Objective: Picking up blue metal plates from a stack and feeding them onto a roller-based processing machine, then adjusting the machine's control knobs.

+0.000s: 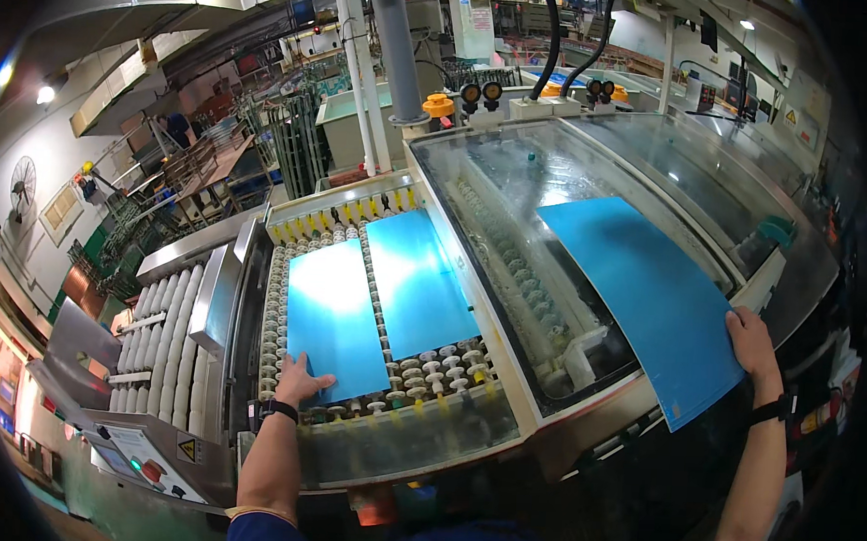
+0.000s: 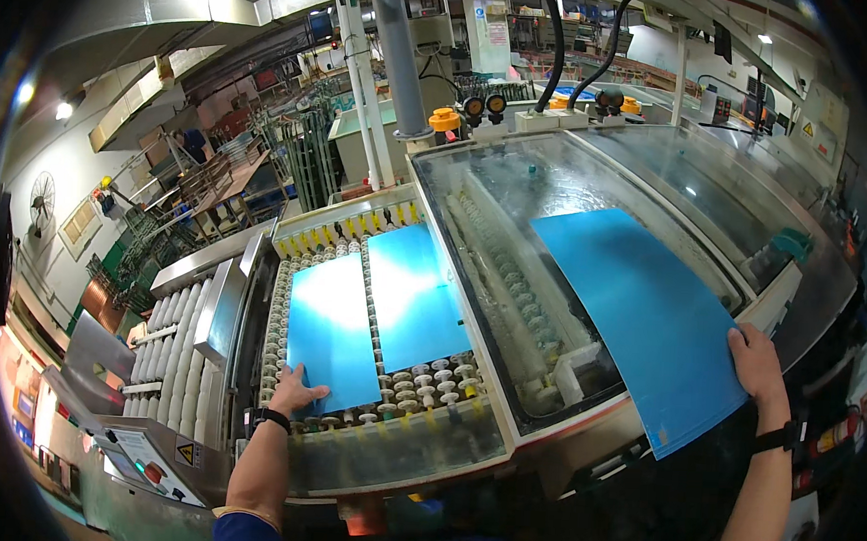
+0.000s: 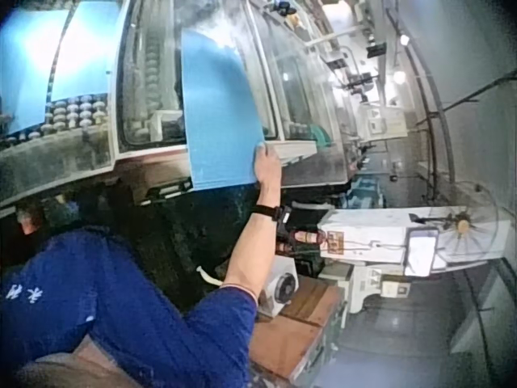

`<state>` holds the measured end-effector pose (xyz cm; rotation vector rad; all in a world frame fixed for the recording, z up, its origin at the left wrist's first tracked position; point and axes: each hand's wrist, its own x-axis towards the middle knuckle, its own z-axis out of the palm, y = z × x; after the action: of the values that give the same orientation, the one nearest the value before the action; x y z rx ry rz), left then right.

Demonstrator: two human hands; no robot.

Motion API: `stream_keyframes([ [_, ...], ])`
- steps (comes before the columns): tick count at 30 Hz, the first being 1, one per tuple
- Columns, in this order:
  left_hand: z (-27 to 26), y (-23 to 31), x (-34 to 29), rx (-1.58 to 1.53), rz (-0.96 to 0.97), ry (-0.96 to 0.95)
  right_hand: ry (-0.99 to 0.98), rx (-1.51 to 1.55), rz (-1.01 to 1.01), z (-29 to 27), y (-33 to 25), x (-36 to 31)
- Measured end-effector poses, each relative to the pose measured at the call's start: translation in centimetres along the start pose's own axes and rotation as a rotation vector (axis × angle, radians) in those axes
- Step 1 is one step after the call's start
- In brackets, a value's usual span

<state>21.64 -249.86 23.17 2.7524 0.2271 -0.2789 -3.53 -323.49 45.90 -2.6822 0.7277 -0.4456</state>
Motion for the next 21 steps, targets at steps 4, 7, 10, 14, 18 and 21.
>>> stream_keyframes([
  [4,0.5,0.5,0.0,0.005,0.009,0.023,-0.038,-0.035,0.042,-0.7,-0.1,-0.2],
  [7,1.1,2.8,-0.5,0.122,0.079,0.095,-0.032,-0.169,0.061,-0.7,0.4,-0.5],
  [10,1.2,8.6,-3.2,-0.134,0.340,0.212,-0.031,-0.296,0.031,-0.2,0.1,-0.3],
  [14,-1.3,22.4,-14.2,-0.721,0.507,0.040,0.144,-0.488,-0.212,-0.7,-4.4,-1.4],
  [18,-1.3,31.1,-22.0,-1.155,0.635,-0.433,0.188,-0.451,-0.431,0.7,-5.2,-2.7],
  [21,-1.5,35.8,-25.9,-1.247,0.543,-0.633,-0.025,-0.302,-0.375,-1.1,-6.2,-2.6],
])
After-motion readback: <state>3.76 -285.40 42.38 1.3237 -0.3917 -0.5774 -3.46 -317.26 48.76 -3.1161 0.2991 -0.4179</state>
